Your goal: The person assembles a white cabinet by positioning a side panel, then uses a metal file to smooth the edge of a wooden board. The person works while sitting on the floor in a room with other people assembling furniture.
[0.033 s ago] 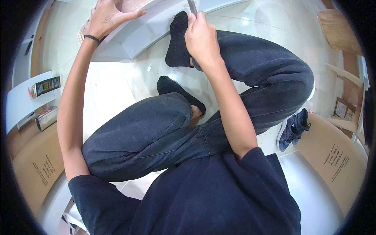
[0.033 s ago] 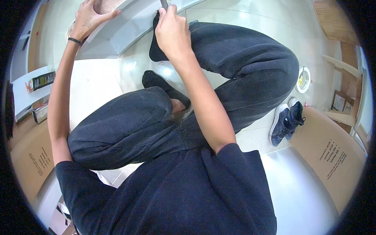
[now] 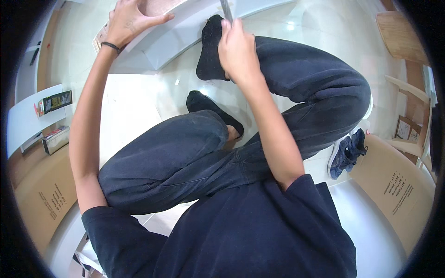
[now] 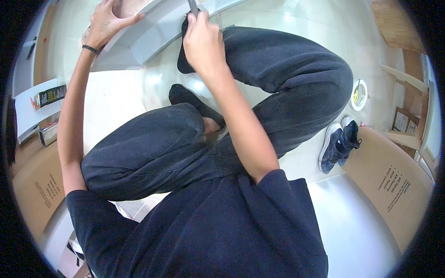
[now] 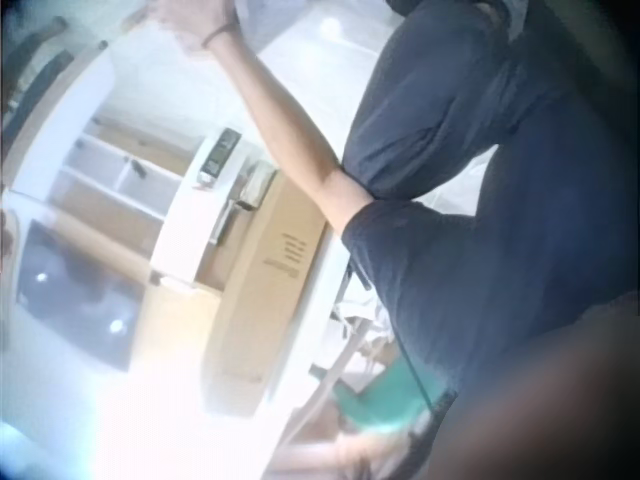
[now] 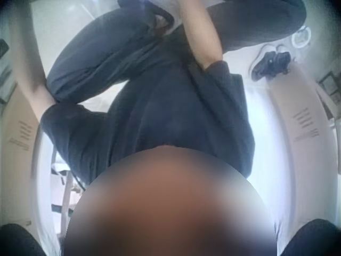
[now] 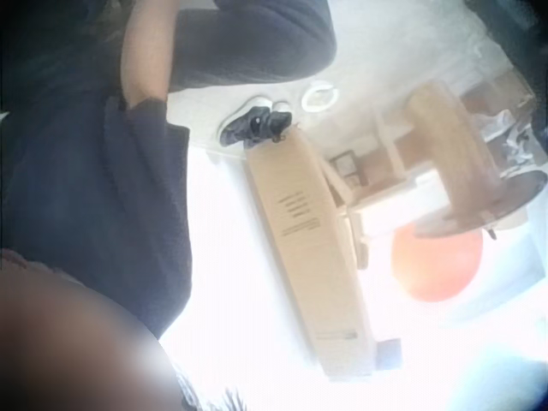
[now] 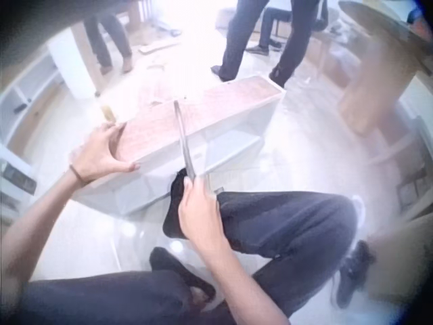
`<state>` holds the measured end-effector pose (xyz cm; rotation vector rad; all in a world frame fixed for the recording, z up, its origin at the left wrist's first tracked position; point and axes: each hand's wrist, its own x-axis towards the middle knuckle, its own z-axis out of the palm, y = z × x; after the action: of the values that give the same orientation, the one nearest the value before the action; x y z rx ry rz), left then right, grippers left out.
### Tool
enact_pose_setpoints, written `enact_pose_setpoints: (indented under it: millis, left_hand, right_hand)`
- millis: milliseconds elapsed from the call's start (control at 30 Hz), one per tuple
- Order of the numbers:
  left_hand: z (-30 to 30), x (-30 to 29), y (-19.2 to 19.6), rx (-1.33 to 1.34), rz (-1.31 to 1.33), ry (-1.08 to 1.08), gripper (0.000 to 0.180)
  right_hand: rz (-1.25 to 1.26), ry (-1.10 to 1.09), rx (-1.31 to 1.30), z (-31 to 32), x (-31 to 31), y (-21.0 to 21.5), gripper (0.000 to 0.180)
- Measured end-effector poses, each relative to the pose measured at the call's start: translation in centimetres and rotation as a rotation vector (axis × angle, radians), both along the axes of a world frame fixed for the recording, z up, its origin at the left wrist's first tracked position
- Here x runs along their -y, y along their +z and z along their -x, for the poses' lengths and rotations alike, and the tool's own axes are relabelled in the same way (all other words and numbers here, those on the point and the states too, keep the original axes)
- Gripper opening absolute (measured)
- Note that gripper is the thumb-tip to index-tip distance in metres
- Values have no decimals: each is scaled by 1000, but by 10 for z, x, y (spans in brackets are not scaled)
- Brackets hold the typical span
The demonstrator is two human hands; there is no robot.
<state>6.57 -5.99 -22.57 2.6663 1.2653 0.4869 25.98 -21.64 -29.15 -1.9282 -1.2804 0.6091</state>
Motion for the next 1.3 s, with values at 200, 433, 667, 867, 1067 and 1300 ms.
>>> enact_pose_setpoints:
  millis: [200, 433, 667, 867, 1067, 1300]
  left_hand:
    - [3, -10, -2, -10, -48, 7, 106]
    - [-1, -8, 0, -31, 26, 48, 107]
    - [8, -11, -7, -43, -7, 57, 109]
    - [8, -12, -9, -63, -17, 54, 112]
    - [9, -12, -10, -49, -3, 48, 114]
    - [8, -13, -9, -40, 8, 38, 115]
  right_hand:
    - [27, 85, 30, 1, 21, -6, 31]
    - [-27, 85, -119, 17, 50, -8, 32]
    - [-68, -45, -502, -11, 58, 42, 36]
    - [-123, 74, -83, -21, 54, 30, 31]
    - [-11, 187, -15, 12, 79, 4, 20]
    - [56, 150, 83, 16, 61, -8, 20]
